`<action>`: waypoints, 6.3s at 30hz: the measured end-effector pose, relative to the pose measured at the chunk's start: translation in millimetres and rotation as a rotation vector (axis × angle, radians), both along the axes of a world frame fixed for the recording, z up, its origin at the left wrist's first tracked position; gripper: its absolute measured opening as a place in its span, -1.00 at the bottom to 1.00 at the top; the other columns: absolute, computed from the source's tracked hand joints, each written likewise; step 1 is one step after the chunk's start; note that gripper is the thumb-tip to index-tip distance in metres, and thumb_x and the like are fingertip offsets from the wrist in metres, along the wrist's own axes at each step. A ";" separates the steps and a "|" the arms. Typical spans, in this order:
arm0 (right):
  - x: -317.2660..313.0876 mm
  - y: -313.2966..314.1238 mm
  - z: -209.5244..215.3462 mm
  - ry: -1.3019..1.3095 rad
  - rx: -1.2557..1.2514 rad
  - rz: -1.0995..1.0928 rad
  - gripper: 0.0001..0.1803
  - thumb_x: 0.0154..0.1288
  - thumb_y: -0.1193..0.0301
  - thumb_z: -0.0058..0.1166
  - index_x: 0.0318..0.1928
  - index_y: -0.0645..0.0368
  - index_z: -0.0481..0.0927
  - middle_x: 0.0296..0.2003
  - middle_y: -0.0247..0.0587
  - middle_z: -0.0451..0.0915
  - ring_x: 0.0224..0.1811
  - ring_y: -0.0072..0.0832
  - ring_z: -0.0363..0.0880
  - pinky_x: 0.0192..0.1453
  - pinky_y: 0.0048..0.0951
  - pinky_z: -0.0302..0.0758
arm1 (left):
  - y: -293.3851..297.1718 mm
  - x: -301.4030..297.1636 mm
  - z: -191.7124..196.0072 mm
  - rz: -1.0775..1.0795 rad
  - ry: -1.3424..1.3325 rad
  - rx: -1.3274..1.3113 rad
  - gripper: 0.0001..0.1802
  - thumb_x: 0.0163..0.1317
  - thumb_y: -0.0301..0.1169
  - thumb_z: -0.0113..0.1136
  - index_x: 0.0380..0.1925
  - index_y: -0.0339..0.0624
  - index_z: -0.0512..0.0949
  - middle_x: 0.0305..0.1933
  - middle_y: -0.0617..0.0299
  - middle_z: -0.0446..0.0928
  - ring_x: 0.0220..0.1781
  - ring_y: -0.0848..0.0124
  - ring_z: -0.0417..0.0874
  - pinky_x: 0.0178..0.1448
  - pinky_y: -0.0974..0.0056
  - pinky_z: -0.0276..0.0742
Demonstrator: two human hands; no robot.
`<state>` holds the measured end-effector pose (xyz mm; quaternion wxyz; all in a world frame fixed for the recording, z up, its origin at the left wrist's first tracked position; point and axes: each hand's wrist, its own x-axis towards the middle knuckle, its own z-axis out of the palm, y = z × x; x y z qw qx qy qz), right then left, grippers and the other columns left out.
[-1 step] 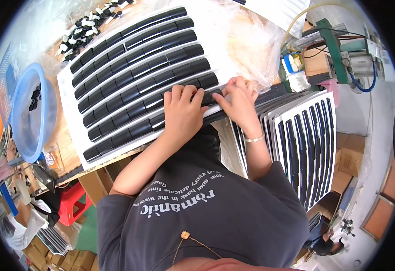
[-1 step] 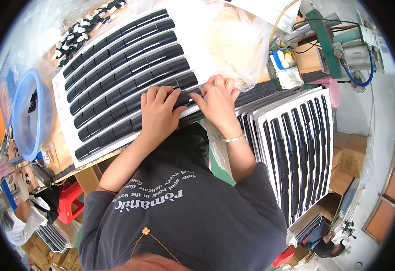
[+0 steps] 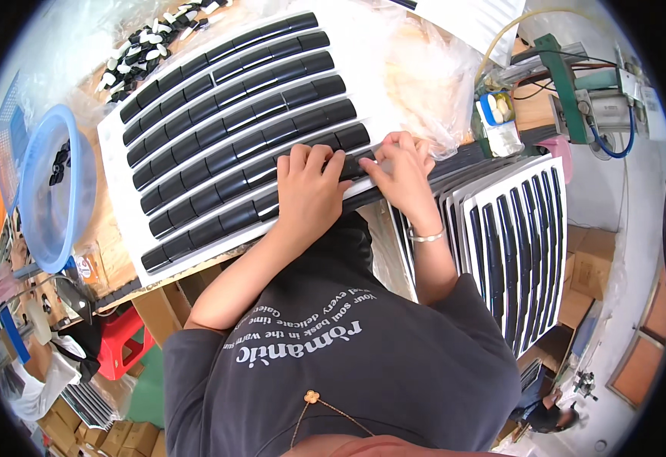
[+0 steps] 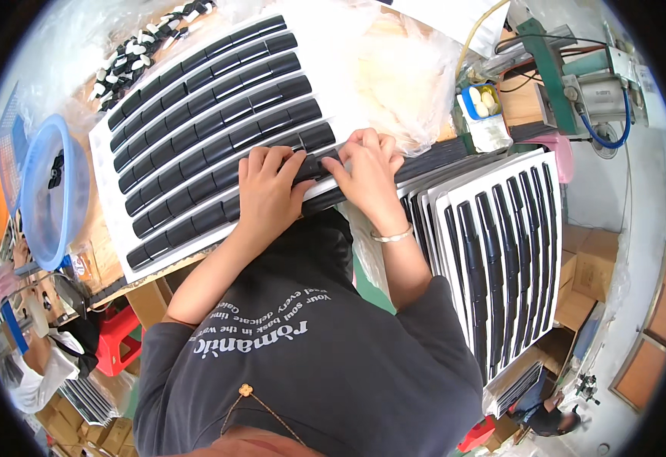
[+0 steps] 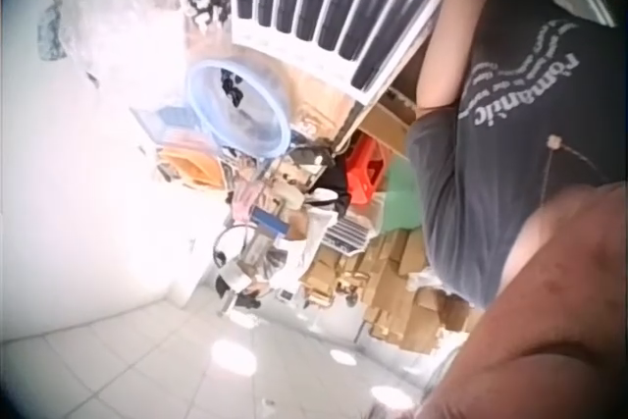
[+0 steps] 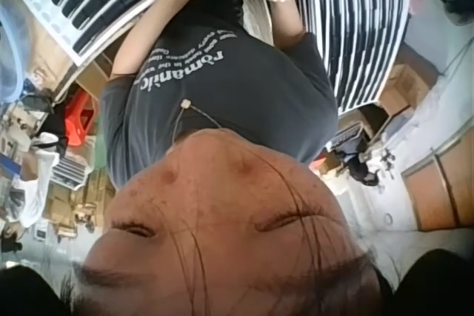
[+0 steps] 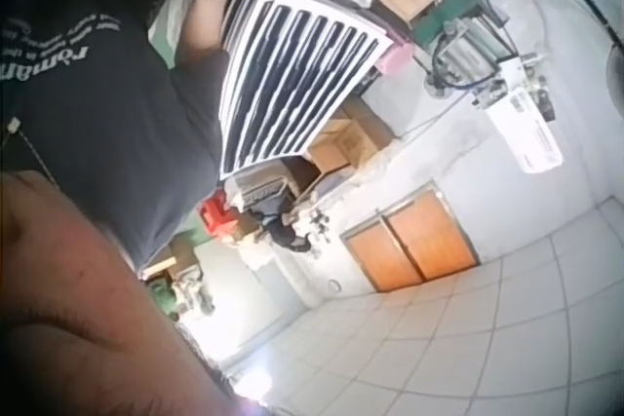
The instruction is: Assembling small white components into black cylindrical housings and placing them into a tray.
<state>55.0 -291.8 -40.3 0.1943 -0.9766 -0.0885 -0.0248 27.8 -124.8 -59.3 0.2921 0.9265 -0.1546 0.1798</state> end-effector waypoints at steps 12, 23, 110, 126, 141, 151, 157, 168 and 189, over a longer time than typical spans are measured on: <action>51.8 69.7 56.8 0.142 0.553 0.427 -0.82 0.10 0.53 0.26 -0.46 0.25 0.47 -0.46 -0.35 0.47 -0.47 -0.65 0.41 -0.40 -0.58 0.36 | 42.7 7.1 26.6 0.094 -0.193 -0.326 -0.12 -0.16 -0.44 0.43 0.23 -0.37 0.26 0.05 -0.13 0.44 -0.07 -0.01 0.52 -0.01 0.09 0.48; 319.3 305.9 -25.1 -0.027 0.135 0.405 -0.55 0.12 0.14 0.21 -0.07 0.20 0.62 -0.15 -0.11 0.64 -0.18 -0.19 0.64 -0.01 -0.20 0.53 | 165.9 -41.4 36.1 0.422 -0.178 -0.611 -0.48 0.08 -0.76 0.14 0.12 -0.39 0.40 0.01 0.04 0.51 0.04 0.36 0.53 0.19 0.32 0.38; 339.2 261.5 -50.1 -0.550 0.144 0.876 -0.80 0.17 0.42 0.04 -0.20 0.17 0.62 -0.35 -0.04 0.62 -0.24 -0.08 0.59 -0.10 -0.18 0.49 | 214.3 -69.0 57.0 0.366 -0.017 -0.395 -0.55 0.00 -0.67 0.25 -0.02 -0.31 0.54 -0.24 0.15 0.62 -0.32 0.44 0.55 -0.24 0.41 0.44; 280.3 284.7 6.1 -0.399 0.394 0.771 -0.73 0.10 0.44 0.19 -0.15 0.20 0.56 -0.34 -0.08 0.64 -0.35 -0.26 0.63 -0.29 -0.33 0.53 | 276.3 -85.5 32.1 -0.150 0.318 0.172 -0.58 -0.11 -0.61 0.10 -0.18 -0.04 0.63 -0.02 0.18 0.43 -0.06 0.21 0.44 -0.01 0.20 0.37; 101.1 245.4 43.3 1.147 1.116 0.773 -0.75 0.29 0.49 0.12 -0.02 0.15 0.48 -0.27 -0.34 0.63 -0.31 -0.65 0.61 -0.20 -0.66 0.55 | 299.2 -99.1 29.5 -0.003 0.256 0.316 -0.68 -0.02 -0.47 0.23 -0.19 -0.12 0.53 0.01 0.12 0.42 0.01 0.14 0.45 0.06 0.14 0.45; 72.7 243.0 61.2 1.035 1.079 0.765 -0.70 0.31 0.52 0.08 0.05 0.22 0.47 -0.32 -0.34 0.63 -0.31 -0.62 0.63 -0.19 -0.62 0.60 | 305.5 -101.8 30.3 0.012 0.277 0.291 -0.60 -0.01 -0.54 0.24 -0.08 -0.15 0.53 -0.08 0.09 0.49 -0.02 0.12 0.50 0.04 0.16 0.46; 57.6 248.9 56.0 0.966 1.076 0.822 -0.71 0.29 0.58 0.09 0.03 0.29 0.47 -0.22 -0.27 0.55 -0.24 -0.52 0.66 -0.15 -0.60 0.61 | 289.4 -101.7 12.7 0.155 0.188 -0.052 -0.64 0.02 -0.59 0.23 -0.11 -0.26 0.52 -0.17 0.00 0.52 -0.12 0.04 0.54 0.02 0.15 0.46; 35.0 258.7 39.1 0.643 0.886 1.021 -0.70 0.18 0.63 0.18 -0.05 0.34 0.52 -0.26 -0.28 0.59 -0.24 -0.68 0.59 -0.11 -0.65 0.55 | 273.5 -106.4 26.8 0.214 0.486 -0.867 -0.72 0.28 -0.56 0.08 0.00 -0.35 0.44 -0.23 0.21 0.56 -0.28 0.55 0.53 -0.15 0.45 0.44; 24.1 258.5 52.2 0.733 0.821 1.098 -0.73 0.15 0.65 0.20 -0.10 0.31 0.55 -0.37 -0.39 0.56 -0.30 -0.72 0.58 -0.16 -0.65 0.56 | 267.2 -104.6 59.7 0.114 0.536 -1.027 -0.76 0.25 -0.57 0.11 -0.08 -0.36 0.51 -0.34 0.34 0.55 -0.40 0.73 0.42 -0.35 0.61 0.32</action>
